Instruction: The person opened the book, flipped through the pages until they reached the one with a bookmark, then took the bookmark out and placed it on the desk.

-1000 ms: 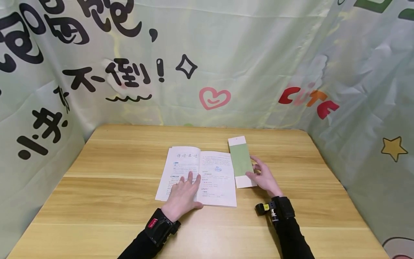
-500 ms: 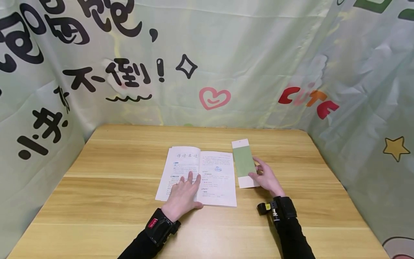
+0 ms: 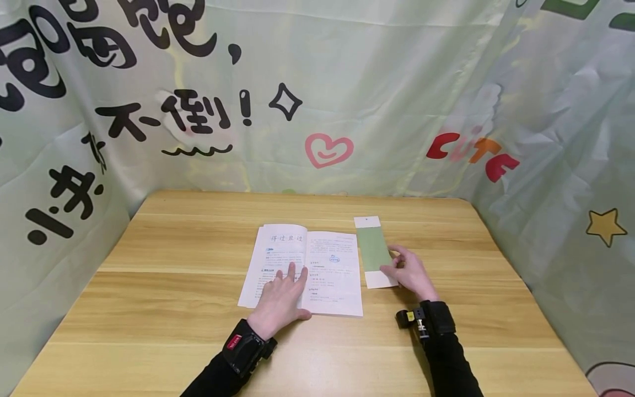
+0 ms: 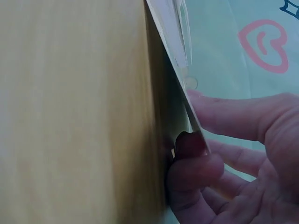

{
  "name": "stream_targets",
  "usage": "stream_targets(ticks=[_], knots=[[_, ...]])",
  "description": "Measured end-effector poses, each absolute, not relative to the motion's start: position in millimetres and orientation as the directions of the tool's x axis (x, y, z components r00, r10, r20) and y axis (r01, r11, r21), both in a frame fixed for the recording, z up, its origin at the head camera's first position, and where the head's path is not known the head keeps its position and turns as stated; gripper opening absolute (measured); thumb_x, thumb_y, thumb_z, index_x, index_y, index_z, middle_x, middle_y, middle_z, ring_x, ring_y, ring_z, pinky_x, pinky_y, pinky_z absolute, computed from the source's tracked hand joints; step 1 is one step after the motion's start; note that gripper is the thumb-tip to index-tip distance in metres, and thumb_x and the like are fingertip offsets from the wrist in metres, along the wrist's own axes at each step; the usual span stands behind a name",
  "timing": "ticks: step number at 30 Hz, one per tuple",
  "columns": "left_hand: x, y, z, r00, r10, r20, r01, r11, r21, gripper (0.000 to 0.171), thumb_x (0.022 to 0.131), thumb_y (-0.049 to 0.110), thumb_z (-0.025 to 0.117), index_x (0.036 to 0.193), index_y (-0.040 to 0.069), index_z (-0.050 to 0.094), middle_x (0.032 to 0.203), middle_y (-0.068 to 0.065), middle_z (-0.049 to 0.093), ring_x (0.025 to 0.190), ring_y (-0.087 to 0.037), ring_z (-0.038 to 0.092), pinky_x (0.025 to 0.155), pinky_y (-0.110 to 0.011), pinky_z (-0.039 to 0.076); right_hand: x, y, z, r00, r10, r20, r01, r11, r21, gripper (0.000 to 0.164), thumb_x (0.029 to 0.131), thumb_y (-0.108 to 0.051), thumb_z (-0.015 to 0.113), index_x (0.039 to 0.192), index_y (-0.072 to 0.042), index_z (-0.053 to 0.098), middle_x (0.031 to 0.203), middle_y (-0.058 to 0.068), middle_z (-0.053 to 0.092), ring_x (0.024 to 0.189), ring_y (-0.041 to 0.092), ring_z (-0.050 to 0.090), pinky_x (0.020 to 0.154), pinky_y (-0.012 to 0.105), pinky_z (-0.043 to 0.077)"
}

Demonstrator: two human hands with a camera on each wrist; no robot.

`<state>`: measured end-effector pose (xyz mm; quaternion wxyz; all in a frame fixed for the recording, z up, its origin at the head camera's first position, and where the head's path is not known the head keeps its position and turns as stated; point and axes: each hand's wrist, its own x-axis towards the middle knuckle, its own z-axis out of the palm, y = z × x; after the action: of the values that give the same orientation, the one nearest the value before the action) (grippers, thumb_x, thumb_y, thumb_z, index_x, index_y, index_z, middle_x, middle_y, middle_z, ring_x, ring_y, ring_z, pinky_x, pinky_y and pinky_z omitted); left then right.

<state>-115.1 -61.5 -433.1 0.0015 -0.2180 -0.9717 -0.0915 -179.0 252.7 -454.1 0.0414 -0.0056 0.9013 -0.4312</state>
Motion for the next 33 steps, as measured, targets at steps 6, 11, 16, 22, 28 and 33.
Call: stream_targets(ticks=[6,11,16,22,28,33], knots=[[-114.9,-61.5,-433.7,-0.906,0.422,0.034,0.421,0.889,0.182,0.097,0.062,0.048,0.082,0.139,0.001,0.048,0.138,-0.033,0.045,0.11,-0.053,0.051,0.071,-0.056,0.055,-179.0,250.3,-454.4,-0.997,-0.042,-0.07,0.024,0.672,-0.74,0.064,0.082,-0.012,0.072,0.136,0.006,0.046,0.079,0.011,0.053,0.062,0.018,0.048,0.05,0.027,0.042],[-114.6,-61.7,-434.3,-0.906,0.422,0.027,0.419,0.888,0.188,0.097,0.062,0.048,0.082,0.139,0.001,0.047,0.138,-0.033,0.044,0.111,-0.053,0.051,0.073,-0.056,0.055,-178.6,249.7,-455.8,-0.997,-0.041,-0.071,0.024,0.684,-0.729,0.062,0.081,-0.011,0.073,0.135,0.007,0.047,0.076,0.009,0.052,0.06,0.017,0.047,0.048,0.028,0.041],[-114.5,-61.9,-434.0,-0.907,0.421,0.026,0.418,0.888,0.19,0.097,0.063,0.048,0.082,0.14,0.001,0.047,0.138,-0.033,0.044,0.111,-0.053,0.05,0.074,-0.056,0.055,-178.4,249.8,-455.8,-0.997,-0.043,-0.069,0.019,0.698,-0.716,0.06,0.081,-0.011,0.072,0.134,0.006,0.048,0.076,0.009,0.053,0.061,0.018,0.046,0.049,0.027,0.04],[-114.4,-62.1,-433.3,-0.906,0.421,0.033,0.42,0.888,0.187,0.096,0.063,0.048,0.082,0.139,0.001,0.047,0.138,-0.033,0.045,0.11,-0.052,0.051,0.073,-0.056,0.055,-178.1,248.8,-454.6,-0.996,-0.047,-0.072,0.019,0.701,-0.713,0.059,0.081,-0.012,0.072,0.133,0.005,0.049,0.077,0.009,0.053,0.062,0.017,0.047,0.049,0.027,0.04],[-114.3,-61.4,-433.2,-0.907,0.421,0.026,0.418,0.889,0.19,0.097,0.062,0.048,0.082,0.14,0.001,0.047,0.138,-0.033,0.044,0.11,-0.052,0.051,0.073,-0.056,0.055,-177.2,248.9,-454.8,-0.997,-0.053,-0.058,0.005,0.697,-0.717,0.057,0.082,-0.011,0.072,0.132,0.006,0.05,0.077,0.009,0.053,0.062,0.018,0.047,0.05,0.028,0.04],[-114.2,-61.3,-432.3,-0.907,0.421,0.029,0.419,0.889,0.183,0.097,0.062,0.048,0.082,0.139,0.001,0.047,0.138,-0.032,0.044,0.11,-0.051,0.051,0.07,-0.055,0.056,-177.4,249.4,-455.5,-0.997,-0.053,-0.06,0.006,0.698,-0.716,0.057,0.082,-0.011,0.072,0.132,0.006,0.05,0.077,0.009,0.053,0.063,0.018,0.047,0.05,0.028,0.04]])
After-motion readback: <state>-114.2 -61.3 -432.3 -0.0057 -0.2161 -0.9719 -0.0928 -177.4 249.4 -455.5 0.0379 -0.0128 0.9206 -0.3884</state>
